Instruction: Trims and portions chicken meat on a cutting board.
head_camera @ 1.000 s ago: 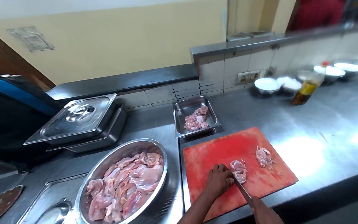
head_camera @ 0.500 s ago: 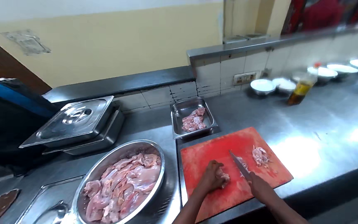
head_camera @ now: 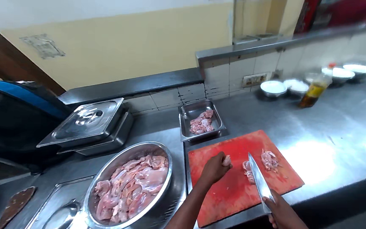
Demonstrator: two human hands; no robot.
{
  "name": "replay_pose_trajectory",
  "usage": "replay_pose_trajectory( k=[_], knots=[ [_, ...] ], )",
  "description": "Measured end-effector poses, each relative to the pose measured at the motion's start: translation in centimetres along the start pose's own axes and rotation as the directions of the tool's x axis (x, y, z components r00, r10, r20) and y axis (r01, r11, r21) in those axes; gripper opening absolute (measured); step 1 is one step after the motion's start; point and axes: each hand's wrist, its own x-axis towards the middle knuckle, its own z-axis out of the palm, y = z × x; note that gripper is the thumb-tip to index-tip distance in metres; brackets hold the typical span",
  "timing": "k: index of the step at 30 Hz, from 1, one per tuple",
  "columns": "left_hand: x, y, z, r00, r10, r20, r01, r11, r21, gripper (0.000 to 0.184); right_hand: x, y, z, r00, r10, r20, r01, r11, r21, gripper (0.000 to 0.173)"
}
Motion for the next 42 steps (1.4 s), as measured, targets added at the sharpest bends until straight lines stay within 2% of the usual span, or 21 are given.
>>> replay_pose_trajectory(
  k=[2, 3, 6, 8, 10, 14, 16, 18, 20, 23, 27, 29, 32, 33, 35, 37, 39, 42],
  knots=[
    [-1.1, 0.3, 0.4, 0.994, 0.095, -0.052, -0.088, 0.987, 0.132, 0.038, -0.1, 0.3, -0.1, 1.0, -0.004, 0.009, 0.004, 1.0, 0.013, 0.037],
    [-1.9, -0.2, 1.2, 0.99, 0.134, -0.032, -0.125, 0.971, 0.202, 0.04, 0.0, 0.4, -0.1, 1.0, -0.007, 0.015, 0.007, 1.0, 0.013, 0.036],
    [-6.0, -2.1, 5.6, 0.97, 0.059, 0.237, -0.137, 0.934, 0.331, 0.054, 0.0, 1.1, 0.1, 0.999, -0.023, 0.036, 0.024, 1.0, -0.007, 0.037],
    [-9.0, -3.7, 8.1, 0.909, 0.087, 0.407, -0.215, 0.936, 0.28, 0.045, 0.0, 1.8, 0.4, 0.998, -0.03, 0.046, 0.031, 0.999, -0.016, 0.036],
    [-10.3, -4.2, 8.4, 0.878, 0.117, 0.463, -0.226, 0.956, 0.188, 0.041, -0.1, 2.0, 0.7, 0.998, -0.02, 0.062, 0.022, 0.999, -0.041, 0.036],
    [-8.4, -4.5, 6.7, 0.947, 0.086, 0.309, -0.099, 0.995, 0.027, 0.038, 0.0, 0.6, 2.2, 0.982, -0.026, 0.185, 0.064, 0.978, -0.2, 0.042],
    [-6.3, -4.8, 6.4, 0.986, 0.059, 0.155, -0.058, 0.998, -0.01, 0.038, 0.2, -0.4, 3.4, 0.969, 0.008, 0.246, 0.062, 0.96, -0.273, 0.044],
    [-3.9, -5.5, 6.5, 0.999, 0.0, -0.048, 0.0, 1.0, 0.005, 0.039, 0.8, -0.5, 4.0, 0.971, 0.069, 0.229, 0.002, 0.955, -0.298, 0.043],
    [-1.4, -6.1, 6.3, 0.986, -0.061, -0.157, 0.074, 0.994, 0.077, 0.047, 1.7, -0.1, 3.3, 0.986, 0.097, 0.132, -0.057, 0.959, -0.279, 0.042],
    [0.7, -6.1, 6.3, 0.985, -0.146, -0.086, 0.161, 0.965, 0.206, 0.06, 2.2, 0.4, 1.1, 0.989, 0.128, 0.069, -0.106, 0.961, -0.256, 0.039],
    [0.8, -4.7, 6.0, 0.989, -0.116, 0.086, 0.106, 0.987, 0.118, 0.046, 1.4, 1.4, 0.7, 0.989, 0.087, 0.119, -0.066, 0.983, -0.172, 0.039],
    [0.2, -3.5, 5.0, 0.986, -0.096, 0.138, 0.098, 0.995, -0.009, 0.041, 1.1, 1.9, 0.9, 0.992, 0.034, 0.122, -0.021, 0.995, -0.1, 0.037],
    [-1.1, -1.8, 3.2, 0.998, -0.023, 0.063, 0.04, 0.957, -0.287, 0.041, 0.7, 2.3, 1.0, 0.995, -0.003, 0.095, 0.003, 1.0, 0.002, 0.034],
    [-1.5, -1.3, 2.9, 1.0, -0.017, 0.017, 0.023, 0.911, -0.412, 0.038, 0.6, 2.3, 0.8, 0.996, -0.008, 0.088, 0.006, 1.0, 0.022, 0.034],
    [-2.4, -0.2, 2.7, 0.996, -0.071, -0.048, 0.021, 0.746, -0.666, 0.03, 0.7, 2.0, 0.5, 0.997, -0.008, 0.08, 0.005, 0.999, 0.042, 0.033],
    [-3.2, -0.5, 3.4, 0.982, -0.177, -0.065, 0.057, 0.609, -0.791, 0.028, 0.8, 1.6, 0.2, 0.997, -0.001, 0.079, -0.004, 0.998, 0.056, 0.033],
    [-3.9, -3.0, 5.2, 0.959, -0.28, -0.042, 0.149, 0.626, -0.766, 0.033, 0.8, 1.3, 0.2, 0.997, -0.003, 0.073, -0.003, 0.997, 0.077, 0.034],
    [-5.3, -7.7, 7.5, 0.926, -0.378, 0.009, 0.334, 0.805, -0.49, 0.036, 0.7, 1.1, 0.6, 0.997, -0.01, 0.078, 0.008, 0.999, 0.032, 0.035]
  ],
)
